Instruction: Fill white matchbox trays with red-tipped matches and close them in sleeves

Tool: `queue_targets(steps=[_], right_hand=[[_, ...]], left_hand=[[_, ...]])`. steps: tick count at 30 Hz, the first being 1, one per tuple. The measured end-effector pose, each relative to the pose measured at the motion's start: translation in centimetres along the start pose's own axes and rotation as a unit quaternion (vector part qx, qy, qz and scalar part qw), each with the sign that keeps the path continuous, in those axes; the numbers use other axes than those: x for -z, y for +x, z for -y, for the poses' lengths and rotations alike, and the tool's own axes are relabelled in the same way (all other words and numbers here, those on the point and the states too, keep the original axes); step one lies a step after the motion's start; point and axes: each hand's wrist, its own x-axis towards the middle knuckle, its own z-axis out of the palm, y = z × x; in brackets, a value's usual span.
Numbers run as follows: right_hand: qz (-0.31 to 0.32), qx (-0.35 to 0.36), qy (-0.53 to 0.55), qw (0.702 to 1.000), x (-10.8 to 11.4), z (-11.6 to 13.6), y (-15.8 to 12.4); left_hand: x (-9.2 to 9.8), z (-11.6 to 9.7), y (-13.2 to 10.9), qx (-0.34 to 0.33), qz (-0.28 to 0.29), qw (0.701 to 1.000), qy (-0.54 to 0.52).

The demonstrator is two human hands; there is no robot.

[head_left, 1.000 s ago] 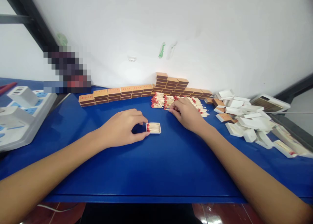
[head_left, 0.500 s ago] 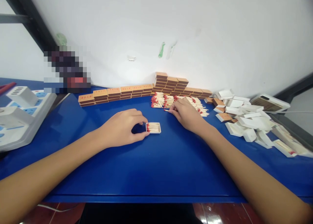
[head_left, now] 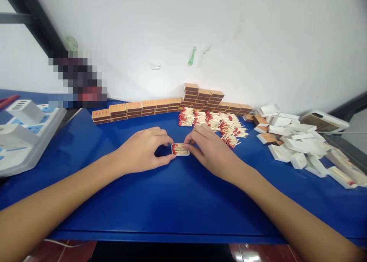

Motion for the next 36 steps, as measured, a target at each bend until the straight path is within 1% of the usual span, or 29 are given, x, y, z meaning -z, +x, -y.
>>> queue_targets(steps=[4,8,16,23,31,36], right_hand=[[0.017,0.021,-0.017,1.0,-0.06,0.25,-0.18],[0.032,0.016,-0.001,0.999,-0.02,0.31,-0.39],[0.015,-0.036,0.055,0.998,-0.23,0.08,-0.35],[0.003,-0.033,0.056,0.998,-0.46,0.13,-0.33],[0.021,-0.028,0.062,0.997,-0.19,-0.08,-0.43],[0.036,-0.032,0.068,0.997,-0.01,-0.27,-0.47]], left_hand=[[-0.08,0.09,-0.06,-0.003,-0.001,1.0,0.002],[-0.07,0.12,-0.02,-0.006,0.003,1.0,0.002],[-0.01,-0.18,-0.05,-0.017,0.008,1.0,-0.007],[0.06,-0.2,-0.13,-0.014,0.017,1.0,-0.013],[0.02,-0.31,-0.15,-0.022,0.016,0.999,-0.018],[0.05,-0.27,-0.18,-0.015,0.022,0.999,-0.024]])
